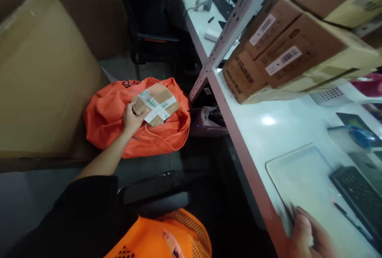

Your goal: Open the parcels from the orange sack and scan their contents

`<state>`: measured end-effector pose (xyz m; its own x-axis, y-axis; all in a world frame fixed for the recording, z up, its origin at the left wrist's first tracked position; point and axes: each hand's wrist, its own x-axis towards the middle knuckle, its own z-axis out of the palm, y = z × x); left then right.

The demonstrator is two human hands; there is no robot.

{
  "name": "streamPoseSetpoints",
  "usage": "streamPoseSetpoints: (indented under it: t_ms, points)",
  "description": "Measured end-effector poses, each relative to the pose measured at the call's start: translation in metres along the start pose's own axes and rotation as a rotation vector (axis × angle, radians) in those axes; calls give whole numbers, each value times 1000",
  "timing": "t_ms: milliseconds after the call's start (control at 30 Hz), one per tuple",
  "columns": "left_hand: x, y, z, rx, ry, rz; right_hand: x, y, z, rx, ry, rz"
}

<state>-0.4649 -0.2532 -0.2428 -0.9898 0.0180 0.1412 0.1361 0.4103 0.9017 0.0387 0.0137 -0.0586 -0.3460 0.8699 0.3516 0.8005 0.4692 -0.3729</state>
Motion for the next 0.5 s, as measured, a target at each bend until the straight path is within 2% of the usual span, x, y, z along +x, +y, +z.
streamPoseSetpoints:
  t_ms: [67, 133, 200, 233, 300, 367, 433, 500]
  points:
    - [-3, 45, -28, -192, 20, 211, -3, -15, -12, 88, 47, 111]
    - [-13, 100, -43, -374, -6, 427, -11, -13, -30, 148, 21, 133]
    - [-36, 158, -43, -547, -73, 591, -25, 5, -55, 136, 46, 152]
    - [-52, 187, -38, -652, -143, 629, -34, 19, -70, 104, 84, 167]
    - [-94, 239, -18, -902, -409, 569, -54, 54, -103, 0, 223, 211]
    - [-141, 282, 10, -1098, -803, 343, -78, 94, -137, -120, 388, 259]
    - [-186, 315, 40, -1122, -1193, 91, -103, 134, -168, -223, 516, 297]
    - [-223, 340, 71, -1001, -1497, -50, -128, 172, -190, -305, 549, 319]
